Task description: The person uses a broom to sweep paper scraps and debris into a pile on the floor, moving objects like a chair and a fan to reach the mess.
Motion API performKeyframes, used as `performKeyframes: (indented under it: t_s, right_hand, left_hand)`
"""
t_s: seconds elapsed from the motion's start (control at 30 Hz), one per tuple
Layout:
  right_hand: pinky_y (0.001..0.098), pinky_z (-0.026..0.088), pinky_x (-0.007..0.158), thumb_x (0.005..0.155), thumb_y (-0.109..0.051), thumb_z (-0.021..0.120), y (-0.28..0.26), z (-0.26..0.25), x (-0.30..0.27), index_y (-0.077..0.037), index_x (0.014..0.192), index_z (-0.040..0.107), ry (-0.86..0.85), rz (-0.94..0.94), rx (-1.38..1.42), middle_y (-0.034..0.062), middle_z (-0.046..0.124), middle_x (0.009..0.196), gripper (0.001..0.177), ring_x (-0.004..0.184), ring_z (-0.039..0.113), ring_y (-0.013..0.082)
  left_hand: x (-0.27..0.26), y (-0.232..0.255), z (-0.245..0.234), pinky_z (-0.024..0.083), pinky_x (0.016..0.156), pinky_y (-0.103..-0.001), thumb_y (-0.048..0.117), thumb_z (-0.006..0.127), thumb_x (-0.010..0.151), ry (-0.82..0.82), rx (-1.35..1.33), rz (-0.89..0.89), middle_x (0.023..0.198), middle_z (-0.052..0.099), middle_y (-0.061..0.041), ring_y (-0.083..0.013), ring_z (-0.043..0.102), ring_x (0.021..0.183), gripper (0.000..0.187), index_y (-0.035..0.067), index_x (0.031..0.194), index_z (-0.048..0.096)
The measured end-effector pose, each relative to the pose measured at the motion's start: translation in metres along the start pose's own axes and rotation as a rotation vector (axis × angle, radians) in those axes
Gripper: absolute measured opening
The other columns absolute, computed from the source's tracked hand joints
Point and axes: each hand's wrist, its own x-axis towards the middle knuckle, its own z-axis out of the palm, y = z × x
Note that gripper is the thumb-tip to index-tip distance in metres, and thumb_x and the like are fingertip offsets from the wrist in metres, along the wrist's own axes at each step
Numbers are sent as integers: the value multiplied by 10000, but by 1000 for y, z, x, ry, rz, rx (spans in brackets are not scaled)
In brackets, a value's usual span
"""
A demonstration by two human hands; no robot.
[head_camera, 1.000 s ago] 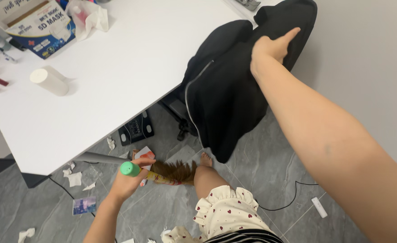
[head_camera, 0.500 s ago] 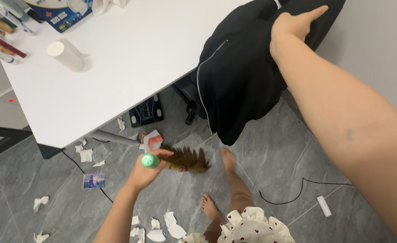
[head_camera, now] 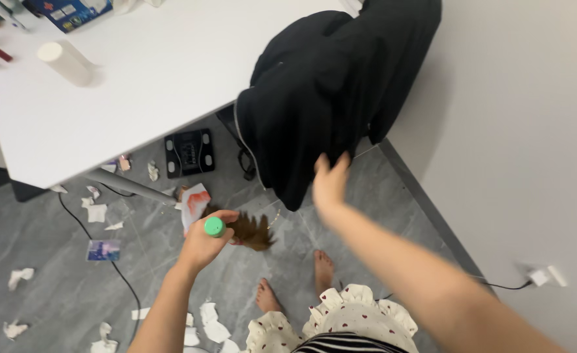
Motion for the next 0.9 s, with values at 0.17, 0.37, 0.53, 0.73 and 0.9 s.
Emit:
performKeyframes:
  t_s: [0.17,0.37,0.53,0.73,0.9]
  right_hand:
    - [436,568,823,904,-291,628,105,-38,-97,-119,1477,446,-381,653,-46,166,694,1192,625,1003,676,283]
    - [393,597,797,900,-224,653,153,-92,-144,-131,1402,546,-450,834,-40,105,721,1115,522,904,727,247]
    - [380,592,817,930,-265,599,168,-118,-136,-88,1240,666,-439,813,36,101,748,1055,363,913,739,229]
    - [380,578,798,923,-271,620,155,-108,-119,-91,1276,590,-565,791,111,155,723,1082,398,924,717,261]
    - [437,600,829,945,-384,580,81,-100,-115,-25,1348,529,-621,886,176,217,709,1162,543,970,728,334]
  left_hand:
    - [-31,14,45,567,924,-330,98,669,773,15,60,-38,1145,797,-56,-214,761,1047,419,135,1185,734]
    - [-53,16,73,570,909,-340,110,701,760,-51,170,47,1093,804,-72,-233,761,1030,392,145,1147,754]
    - [-46,24,79,582,888,-333,124,702,775,-104,208,11,1045,823,-76,-226,785,975,385,153,1155,756]
    - [-48,35,86,575,872,-327,118,692,784,-72,164,49,1081,811,-65,-215,780,981,375,144,1154,748]
    - [-54,68,104,574,881,-332,68,677,788,-181,170,40,1054,816,-53,-224,775,979,356,153,1121,768]
